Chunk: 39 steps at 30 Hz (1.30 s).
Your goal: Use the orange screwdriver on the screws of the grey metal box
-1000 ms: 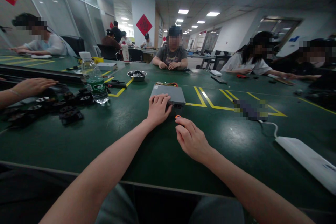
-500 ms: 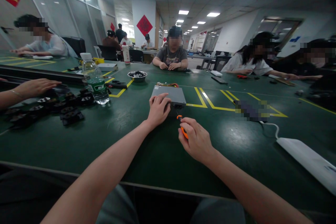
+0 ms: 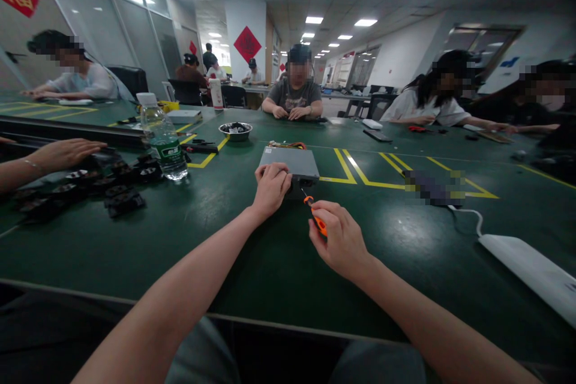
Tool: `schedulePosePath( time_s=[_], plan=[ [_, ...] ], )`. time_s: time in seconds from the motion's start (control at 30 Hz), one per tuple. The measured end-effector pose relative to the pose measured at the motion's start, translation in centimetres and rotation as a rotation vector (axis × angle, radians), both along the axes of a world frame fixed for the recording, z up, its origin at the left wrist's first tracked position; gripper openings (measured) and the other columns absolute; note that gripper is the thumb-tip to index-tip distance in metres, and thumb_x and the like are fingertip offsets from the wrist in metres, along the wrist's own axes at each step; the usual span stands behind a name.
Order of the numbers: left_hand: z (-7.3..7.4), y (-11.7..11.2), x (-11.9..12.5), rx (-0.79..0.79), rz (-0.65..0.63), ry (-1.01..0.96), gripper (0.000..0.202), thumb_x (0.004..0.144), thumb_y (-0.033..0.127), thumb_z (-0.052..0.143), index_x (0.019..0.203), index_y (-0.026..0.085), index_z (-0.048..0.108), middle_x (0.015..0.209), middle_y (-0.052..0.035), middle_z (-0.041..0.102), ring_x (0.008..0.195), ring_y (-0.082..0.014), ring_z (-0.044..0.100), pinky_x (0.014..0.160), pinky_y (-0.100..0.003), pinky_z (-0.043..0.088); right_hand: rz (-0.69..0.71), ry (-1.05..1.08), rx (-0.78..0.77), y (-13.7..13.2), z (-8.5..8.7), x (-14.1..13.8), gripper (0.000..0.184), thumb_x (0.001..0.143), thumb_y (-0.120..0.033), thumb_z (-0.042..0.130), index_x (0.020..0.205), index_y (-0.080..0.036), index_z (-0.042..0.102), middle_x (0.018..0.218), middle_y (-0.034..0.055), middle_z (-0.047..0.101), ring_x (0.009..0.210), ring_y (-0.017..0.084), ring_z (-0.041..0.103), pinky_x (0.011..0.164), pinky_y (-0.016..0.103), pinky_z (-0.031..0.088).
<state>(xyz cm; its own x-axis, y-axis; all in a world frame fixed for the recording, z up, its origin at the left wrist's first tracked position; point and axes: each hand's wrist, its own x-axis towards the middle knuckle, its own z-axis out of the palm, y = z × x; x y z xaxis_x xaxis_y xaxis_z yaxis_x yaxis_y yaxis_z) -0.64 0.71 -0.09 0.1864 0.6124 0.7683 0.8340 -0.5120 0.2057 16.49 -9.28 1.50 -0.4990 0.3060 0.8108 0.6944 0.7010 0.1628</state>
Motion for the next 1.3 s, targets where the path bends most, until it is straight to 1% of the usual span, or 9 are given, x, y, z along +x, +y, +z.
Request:
schedulePosePath(
  time_s=[0.13, 0.27, 0.47, 0.63, 0.8, 0.9, 1.0, 1.17, 1.3],
  plan=[
    [0.02, -0.17, 0.07, 0.009, 0.028, -0.034, 0.015, 0.089, 0.028, 0.042, 0.094, 0.022, 0.054, 0.115, -0.0042, 0.055, 0.108, -0.0168, 0.047, 0.094, -0.035, 0.028, -0.024, -0.040, 0.006, -0.02, 0.00, 0.18, 0.020, 0.079, -0.013, 0.050, 0.098, -0.017, 0.045, 0.100, 0.0111, 0.057, 0.091, 0.020, 0.054, 0.076, 0.035, 0.047],
    [0.09, -0.43, 0.20, -0.008, 0.034, 0.026, 0.039, 0.083, 0.027, 0.048, 0.122, 0.022, 0.042, 0.126, -0.0064, 0.050, 0.117, -0.0206, 0.042, 0.097, -0.037, 0.026, -0.115, -0.004, 0.024, 0.10, 0.05, 0.21, 0.014, 0.082, -0.019, 0.050, 0.096, -0.018, 0.048, 0.100, 0.0112, 0.056, 0.088, 0.018, 0.055, 0.071, 0.032, 0.048],
    [0.26, -0.64, 0.30, -0.018, 0.038, 0.080, 0.034, 0.084, 0.030, 0.048, 0.117, 0.024, 0.049, 0.123, -0.0037, 0.054, 0.116, -0.0210, 0.043, 0.098, -0.039, 0.024, 0.009, -0.124, 0.006, -0.03, -0.13, -0.36, 0.016, 0.080, -0.009, 0.045, 0.094, -0.016, 0.049, 0.100, 0.0109, 0.057, 0.100, 0.019, 0.053, 0.083, 0.034, 0.048],
    [0.36, -0.68, 0.33, -0.035, 0.042, 0.077, 0.034, 0.083, 0.031, 0.049, 0.117, 0.025, 0.050, 0.123, -0.0036, 0.054, 0.115, -0.0216, 0.043, 0.097, -0.040, 0.026, -0.072, -0.081, 0.034, 0.10, -0.46, -0.31, 0.013, 0.081, -0.017, 0.050, 0.095, -0.017, 0.049, 0.097, 0.0107, 0.057, 0.094, 0.019, 0.055, 0.075, 0.033, 0.050],
    [0.40, -0.69, 0.32, -0.035, 0.043, 0.068, 0.033, 0.083, 0.031, 0.049, 0.116, 0.026, 0.050, 0.122, -0.0034, 0.054, 0.114, -0.0216, 0.044, 0.097, -0.040, 0.026, 0.014, -0.114, 0.025, 0.03, -0.64, -0.31, 0.022, 0.081, -0.007, 0.042, 0.100, -0.017, 0.046, 0.106, 0.0119, 0.054, 0.105, 0.019, 0.052, 0.081, 0.033, 0.050],
    [0.44, -0.71, 0.34, -0.037, 0.043, 0.062, 0.033, 0.083, 0.031, 0.050, 0.116, 0.026, 0.050, 0.122, -0.0033, 0.054, 0.114, -0.0216, 0.044, 0.096, -0.040, 0.026, -0.049, -0.043, 0.056, 0.15, -0.39, -0.12, 0.020, 0.081, -0.011, 0.045, 0.101, -0.017, 0.044, 0.110, 0.0138, 0.051, 0.103, 0.020, 0.053, 0.076, 0.032, 0.052],
    [0.48, -0.74, 0.39, -0.035, 0.039, 0.061, 0.032, 0.084, 0.031, 0.049, 0.115, 0.025, 0.050, 0.122, -0.0034, 0.054, 0.114, -0.0215, 0.044, 0.097, -0.040, 0.026, -0.120, -0.019, 0.091, 0.31, -0.28, 0.07, 0.019, 0.082, -0.016, 0.050, 0.100, -0.019, 0.044, 0.102, 0.0111, 0.053, 0.093, 0.018, 0.056, 0.070, 0.030, 0.052],
    [0.41, -0.71, 0.41, -0.033, 0.039, 0.069, 0.032, 0.084, 0.031, 0.049, 0.115, 0.025, 0.050, 0.122, -0.0041, 0.054, 0.114, -0.0220, 0.044, 0.097, -0.040, 0.025, -0.011, -0.148, 0.069, 0.23, -0.70, -0.15, 0.020, 0.082, -0.006, 0.042, 0.099, -0.016, 0.043, 0.106, 0.0118, 0.050, 0.108, 0.020, 0.050, 0.081, 0.031, 0.051],
    [0.40, -0.67, 0.37, -0.036, 0.043, 0.071, 0.032, 0.084, 0.031, 0.049, 0.115, 0.025, 0.050, 0.122, -0.0038, 0.054, 0.114, -0.0218, 0.043, 0.097, -0.040, 0.025, -0.048, -0.102, 0.088, 0.21, -0.46, -0.10, 0.016, 0.083, -0.014, 0.046, 0.098, -0.017, 0.044, 0.110, 0.0133, 0.048, 0.105, 0.021, 0.050, 0.077, 0.033, 0.052]
  ],
)
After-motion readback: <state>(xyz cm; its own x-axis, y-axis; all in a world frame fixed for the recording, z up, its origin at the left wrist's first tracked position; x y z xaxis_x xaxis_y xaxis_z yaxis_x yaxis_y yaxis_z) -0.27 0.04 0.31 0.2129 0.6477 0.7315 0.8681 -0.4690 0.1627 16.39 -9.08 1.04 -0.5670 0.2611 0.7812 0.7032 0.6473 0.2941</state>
